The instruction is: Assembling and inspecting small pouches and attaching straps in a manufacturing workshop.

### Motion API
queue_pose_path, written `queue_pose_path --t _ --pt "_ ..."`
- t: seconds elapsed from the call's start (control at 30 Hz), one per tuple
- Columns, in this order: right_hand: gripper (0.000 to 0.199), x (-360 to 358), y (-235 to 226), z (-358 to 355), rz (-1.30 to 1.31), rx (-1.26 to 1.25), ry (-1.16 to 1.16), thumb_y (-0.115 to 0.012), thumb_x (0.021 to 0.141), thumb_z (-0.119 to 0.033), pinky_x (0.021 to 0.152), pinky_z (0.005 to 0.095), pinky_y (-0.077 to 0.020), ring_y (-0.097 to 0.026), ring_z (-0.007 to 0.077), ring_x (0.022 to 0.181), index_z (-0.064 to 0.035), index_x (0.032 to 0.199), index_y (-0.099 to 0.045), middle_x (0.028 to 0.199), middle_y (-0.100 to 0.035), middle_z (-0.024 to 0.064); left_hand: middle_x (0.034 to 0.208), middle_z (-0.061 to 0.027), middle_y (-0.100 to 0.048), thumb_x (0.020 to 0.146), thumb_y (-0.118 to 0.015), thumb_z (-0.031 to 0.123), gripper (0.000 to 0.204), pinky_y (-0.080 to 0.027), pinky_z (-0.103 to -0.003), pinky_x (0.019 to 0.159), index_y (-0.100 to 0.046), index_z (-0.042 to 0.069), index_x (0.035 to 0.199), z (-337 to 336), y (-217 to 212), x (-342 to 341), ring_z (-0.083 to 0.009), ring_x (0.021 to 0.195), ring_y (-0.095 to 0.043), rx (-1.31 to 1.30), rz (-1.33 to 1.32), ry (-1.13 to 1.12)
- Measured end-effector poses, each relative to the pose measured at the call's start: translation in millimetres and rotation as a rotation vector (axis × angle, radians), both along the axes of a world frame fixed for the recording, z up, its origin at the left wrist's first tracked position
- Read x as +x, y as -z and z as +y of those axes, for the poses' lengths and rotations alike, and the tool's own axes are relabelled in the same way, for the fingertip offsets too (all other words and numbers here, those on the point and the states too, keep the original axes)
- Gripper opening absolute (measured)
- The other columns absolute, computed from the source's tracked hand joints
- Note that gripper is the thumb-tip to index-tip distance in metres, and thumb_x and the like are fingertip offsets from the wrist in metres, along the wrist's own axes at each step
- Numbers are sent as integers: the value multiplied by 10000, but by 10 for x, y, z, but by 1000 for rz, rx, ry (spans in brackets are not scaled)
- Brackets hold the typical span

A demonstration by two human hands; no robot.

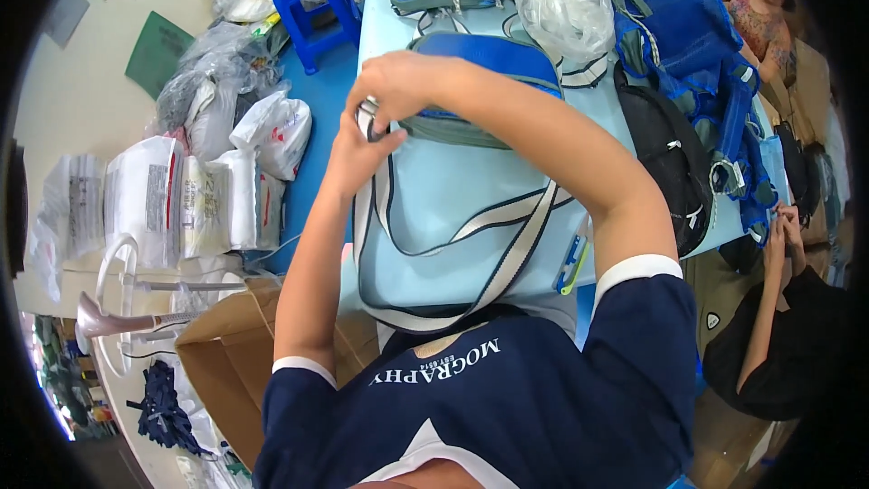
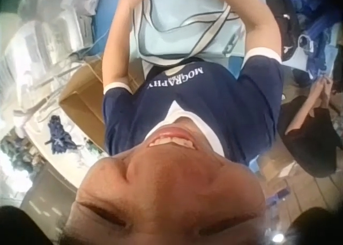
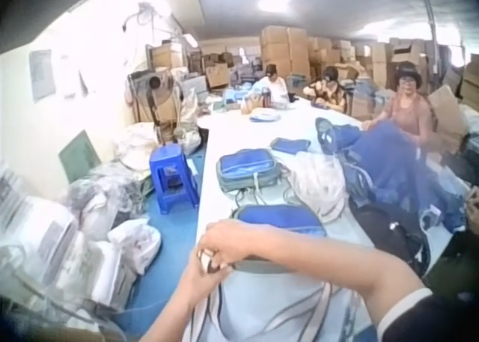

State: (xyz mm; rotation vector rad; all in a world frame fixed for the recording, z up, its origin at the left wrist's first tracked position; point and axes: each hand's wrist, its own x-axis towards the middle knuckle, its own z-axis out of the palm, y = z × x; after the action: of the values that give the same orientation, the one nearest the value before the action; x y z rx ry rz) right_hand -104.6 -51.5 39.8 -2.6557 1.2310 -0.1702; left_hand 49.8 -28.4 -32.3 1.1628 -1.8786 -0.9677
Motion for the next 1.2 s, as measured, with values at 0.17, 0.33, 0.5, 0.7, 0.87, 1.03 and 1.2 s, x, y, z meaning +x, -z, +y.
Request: queue_pose_path --t 0.17,0.33,0.5,0.7,0.87,1.03,1.2 --pt "403 -155 -53 -82 121 -230 -65 -703 657 -141 813 381 -466 -556 260 994 -95 1052 -634 966 -616 97 830 -128 -584 641 -742 133 536 -494 -336 638 -468 -68 1055 55 -147 -33 -208 672 -597 419 101 43" --pt "324 -613 151 -254 252 -419 17 -694 650 -105 814 367 -470 -557 250 970 -68 959 -607 917 -599 64 774 -77 -545 618 -640 -9 427 -487 -281 591 -508 -54 1022 578 -84 415 -136 550 -510 778 177 180" --pt "333 -557 392 -439 301 -366 15 -685 710 -108 761 394 -492 -565 267 983 -73 1023 -579 943 -599 78 830 -47 -561 621 -627 -28 482 -448 -242 620 -521 -33 1092 1183 -132 721 -116 701 -539 678 389 -45" --pt "301 -580 390 -569 328 -416 80 -686 709 -112 763 387 -501 -570 273 1001 -82 989 -580 968 -608 69 722 -83 -578 601 -730 115 402 -451 -291 622 -566 -26 939 1662 -92 1131 -186 661 -569 861 569 85" --pt "356 -620 557 -492 354 -375 184 -699 719 -215 817 392 -488 -538 271 1068 -112 1040 -582 1053 -585 86 839 -116 -612 678 -647 176 333 -435 -317 771 -583 -20 940 1904 161 1015 -261 875 -579 896 731 57" --pt "599 -742 248 33 54 -457 527 -632 754 -496 886 409 -438 -521 307 1096 -72 1170 -557 1195 -526 149 1055 -208 -566 744 -527 334 578 -334 -444 962 -455 3 1212 1737 279 895 -351 1071 -509 910 1101 281" --pt "671 -923 52 669 117 -94 867 -521 782 -625 835 418 -466 -590 336 977 -22 1059 -623 1029 -623 175 1189 -272 -494 768 -507 408 768 -260 -479 1000 -208 147 1425 1665 183 542 -375 1112 -481 730 1073 429"
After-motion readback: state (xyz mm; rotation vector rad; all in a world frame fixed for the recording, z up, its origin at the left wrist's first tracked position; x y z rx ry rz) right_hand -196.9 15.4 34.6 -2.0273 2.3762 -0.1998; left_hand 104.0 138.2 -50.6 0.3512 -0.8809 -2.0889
